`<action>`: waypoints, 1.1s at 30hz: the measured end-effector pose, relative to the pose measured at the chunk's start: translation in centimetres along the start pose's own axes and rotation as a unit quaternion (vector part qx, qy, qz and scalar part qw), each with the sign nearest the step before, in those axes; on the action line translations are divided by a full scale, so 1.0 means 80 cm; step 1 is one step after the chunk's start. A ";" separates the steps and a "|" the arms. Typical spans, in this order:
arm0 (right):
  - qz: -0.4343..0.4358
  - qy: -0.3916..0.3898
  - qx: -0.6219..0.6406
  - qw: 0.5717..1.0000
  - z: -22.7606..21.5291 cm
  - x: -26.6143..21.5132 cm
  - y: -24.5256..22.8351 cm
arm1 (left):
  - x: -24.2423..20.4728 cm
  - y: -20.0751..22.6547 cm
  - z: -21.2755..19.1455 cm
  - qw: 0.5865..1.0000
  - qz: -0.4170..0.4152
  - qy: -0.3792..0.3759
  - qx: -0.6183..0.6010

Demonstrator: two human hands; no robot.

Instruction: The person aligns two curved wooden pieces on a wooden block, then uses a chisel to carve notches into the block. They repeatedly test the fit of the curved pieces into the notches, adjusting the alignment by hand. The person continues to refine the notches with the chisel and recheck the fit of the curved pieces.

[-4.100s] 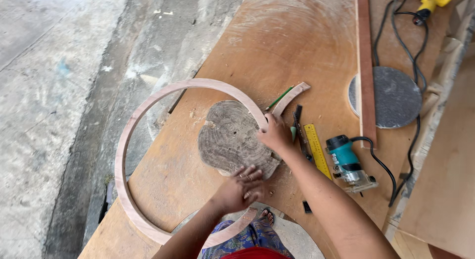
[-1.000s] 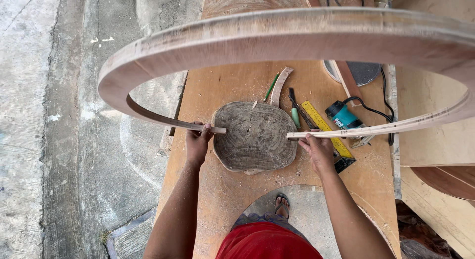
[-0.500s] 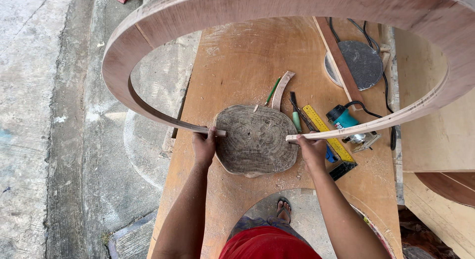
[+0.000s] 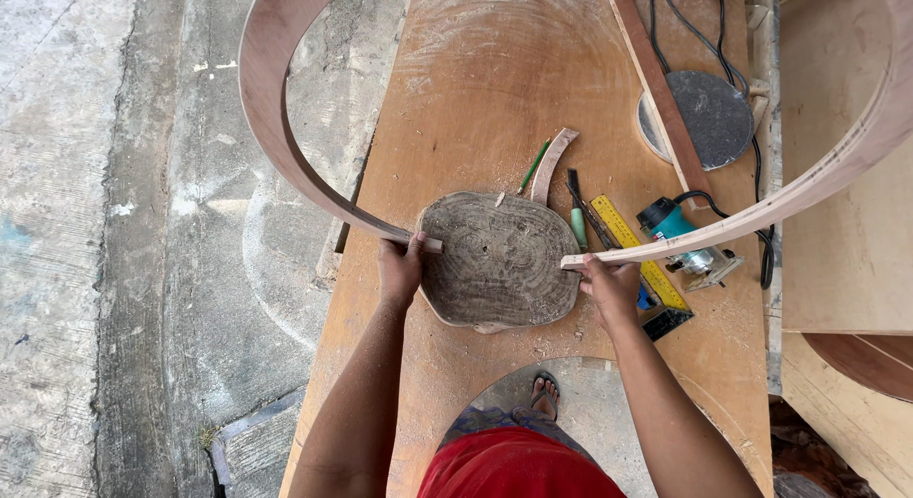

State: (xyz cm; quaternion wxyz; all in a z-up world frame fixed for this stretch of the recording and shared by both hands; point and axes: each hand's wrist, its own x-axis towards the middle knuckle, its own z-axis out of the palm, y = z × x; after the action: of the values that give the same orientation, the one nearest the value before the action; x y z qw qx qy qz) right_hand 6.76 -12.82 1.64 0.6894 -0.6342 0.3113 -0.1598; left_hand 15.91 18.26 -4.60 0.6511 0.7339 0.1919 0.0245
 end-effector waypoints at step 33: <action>0.024 0.024 0.022 0.999 -0.023 -0.009 0.019 | -0.023 0.005 0.003 0.998 0.057 -0.036 0.007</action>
State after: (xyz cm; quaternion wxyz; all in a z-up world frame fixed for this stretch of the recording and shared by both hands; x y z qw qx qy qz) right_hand 4.82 -13.60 0.29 0.6989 -0.6074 0.3394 -0.1656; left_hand 14.34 17.42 -3.85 0.6498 0.7487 0.1268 0.0337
